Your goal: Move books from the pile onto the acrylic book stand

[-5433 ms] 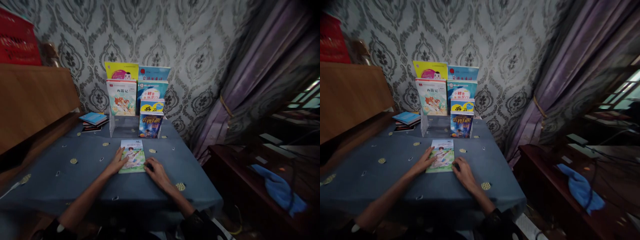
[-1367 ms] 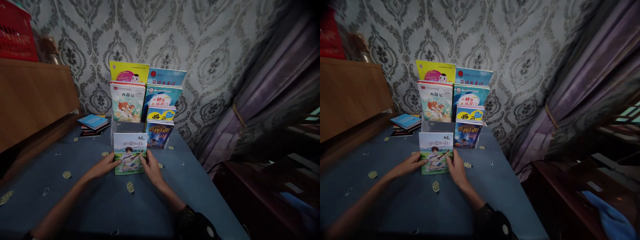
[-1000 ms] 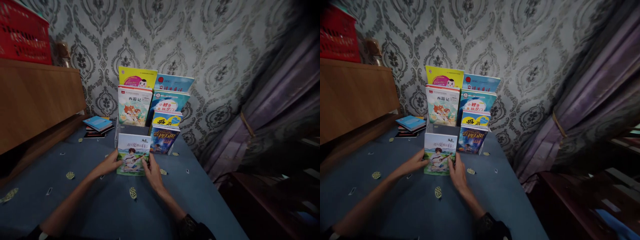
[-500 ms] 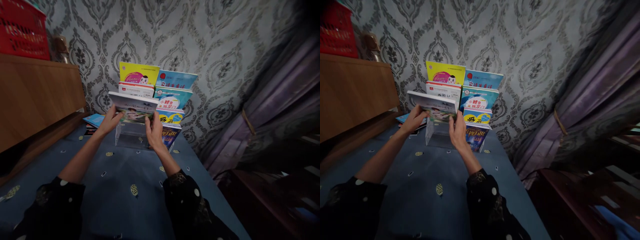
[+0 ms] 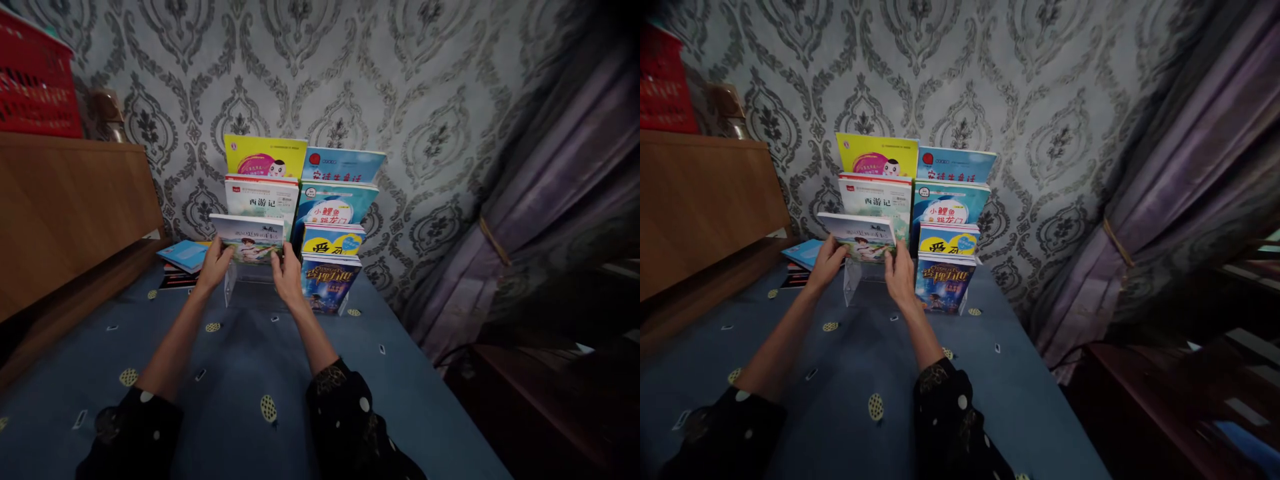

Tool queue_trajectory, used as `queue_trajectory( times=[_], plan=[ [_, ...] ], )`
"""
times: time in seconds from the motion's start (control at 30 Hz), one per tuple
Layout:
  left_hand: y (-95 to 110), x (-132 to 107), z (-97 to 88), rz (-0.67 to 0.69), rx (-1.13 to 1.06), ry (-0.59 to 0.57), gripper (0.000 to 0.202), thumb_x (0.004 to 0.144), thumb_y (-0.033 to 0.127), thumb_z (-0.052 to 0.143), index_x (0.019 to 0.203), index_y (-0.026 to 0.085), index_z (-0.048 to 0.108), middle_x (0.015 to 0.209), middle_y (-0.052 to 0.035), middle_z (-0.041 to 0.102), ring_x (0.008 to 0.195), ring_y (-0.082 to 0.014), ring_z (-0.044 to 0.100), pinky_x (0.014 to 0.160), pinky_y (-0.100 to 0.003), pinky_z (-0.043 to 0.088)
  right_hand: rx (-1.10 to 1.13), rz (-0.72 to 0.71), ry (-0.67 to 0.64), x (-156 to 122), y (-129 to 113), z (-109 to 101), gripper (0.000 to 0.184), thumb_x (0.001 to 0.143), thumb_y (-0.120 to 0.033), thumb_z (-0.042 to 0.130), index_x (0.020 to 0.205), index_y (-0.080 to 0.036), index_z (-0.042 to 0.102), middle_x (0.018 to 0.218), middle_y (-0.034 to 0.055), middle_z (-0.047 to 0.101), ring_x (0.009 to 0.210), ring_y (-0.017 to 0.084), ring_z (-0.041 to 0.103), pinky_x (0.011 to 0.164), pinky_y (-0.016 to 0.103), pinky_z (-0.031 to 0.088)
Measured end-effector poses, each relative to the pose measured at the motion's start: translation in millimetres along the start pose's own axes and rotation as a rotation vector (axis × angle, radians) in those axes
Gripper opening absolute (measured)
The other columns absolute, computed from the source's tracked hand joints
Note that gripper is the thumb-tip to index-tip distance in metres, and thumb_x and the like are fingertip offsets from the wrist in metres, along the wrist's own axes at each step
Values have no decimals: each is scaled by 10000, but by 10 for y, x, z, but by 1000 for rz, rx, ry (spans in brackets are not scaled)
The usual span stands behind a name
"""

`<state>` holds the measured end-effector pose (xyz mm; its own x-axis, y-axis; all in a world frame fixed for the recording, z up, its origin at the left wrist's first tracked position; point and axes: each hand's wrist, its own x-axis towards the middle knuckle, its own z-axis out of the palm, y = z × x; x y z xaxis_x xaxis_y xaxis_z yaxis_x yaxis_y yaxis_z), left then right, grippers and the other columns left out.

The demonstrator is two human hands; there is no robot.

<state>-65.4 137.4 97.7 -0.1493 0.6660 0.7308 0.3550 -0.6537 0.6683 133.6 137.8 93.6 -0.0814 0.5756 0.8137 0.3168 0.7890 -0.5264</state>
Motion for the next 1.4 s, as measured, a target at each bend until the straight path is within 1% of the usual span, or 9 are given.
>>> queue_trajectory(
  times=[0.17, 0.3, 0.47, 0.6, 0.73, 0.93, 1.17, 1.3, 1.4],
  plan=[
    [-118, -90, 18, -36, 36, 41, 298, 848, 302, 504, 1113, 180, 563, 1010, -50, 654, 946, -204, 616, 837, -302, 492, -22, -1, -51, -35, 173, 96, 270, 976, -282, 423, 1180, -182, 569, 1067, 117, 665, 1004, 247, 614, 912, 383, 499],
    [-91, -108, 25, -25, 268, 86, 240, 876, 333, 508, 1047, 184, 585, 956, -55, 664, 905, -221, 623, 792, -312, 490, -133, 69, 8, -33, 238, 127, 265, 937, -233, 451, 1136, -172, 615, 1076, 132, 651, 996, 260, 615, 907, 401, 510],
    [-38, -117, 23, -18, 507, 131, 220, 907, 341, 489, 1008, 190, 612, 970, -86, 681, 934, -257, 633, 819, -359, 485, -199, 128, 101, -64, 200, 173, 415, 922, -212, 467, 1326, -160, 549, 1162, 155, 617, 1071, 270, 610, 933, 420, 516],
    [-38, -123, 26, -54, 495, 154, 220, 912, 323, 479, 1020, 194, 620, 950, -80, 698, 910, -249, 655, 795, -351, 495, -208, 103, 171, -115, 154, 262, 526, 933, -185, 423, 1458, -147, 412, 1271, 180, 581, 1195, 275, 567, 1012, 440, 484],
    [-35, -115, 39, -66, 459, 156, 230, 926, 351, 470, 970, 194, 632, 943, -73, 708, 907, -241, 658, 789, -339, 493, -242, 85, 159, -157, 143, 321, 578, 937, -144, 361, 1515, -120, 338, 1337, 204, 537, 1278, 280, 512, 1055, 446, 455],
    [-21, -67, 58, -84, 360, 211, 262, 924, 386, 492, 939, 175, 647, 880, -64, 708, 838, -228, 660, 741, -315, 475, -327, 90, 96, -137, 165, 306, 609, 957, -159, 323, 1565, -140, 286, 1203, 185, 566, 1141, 300, 554, 995, 470, 480],
    [-18, -50, 92, -112, 424, 218, 255, 932, 381, 494, 954, 182, 651, 886, -63, 704, 841, -235, 656, 752, -326, 473, -414, 117, 59, -105, 188, 283, 647, 946, -197, 369, 1580, -180, 246, 1174, 165, 538, 1091, 315, 570, 942, 476, 506],
    [0, -81, 132, -123, 492, 223, 237, 927, 335, 512, 1075, 192, 630, 929, -64, 696, 851, -238, 657, 776, -340, 489, -452, 118, 47, -121, 169, 289, 668, 933, -215, 406, 1578, -157, 239, 1202, 178, 531, 1135, 332, 556, 966, 498, 500],
    [9, -109, 169, -66, 553, 226, 365, 905, 270, 535, 1261, 192, 568, 1023, -84, 676, 926, -260, 653, 830, -368, 500, -462, 112, 49, -128, 155, 297, 667, 929, -210, 410, 1574, -148, 248, 1211, 185, 537, 1139, 335, 554, 979, 513, 493]
  ],
)
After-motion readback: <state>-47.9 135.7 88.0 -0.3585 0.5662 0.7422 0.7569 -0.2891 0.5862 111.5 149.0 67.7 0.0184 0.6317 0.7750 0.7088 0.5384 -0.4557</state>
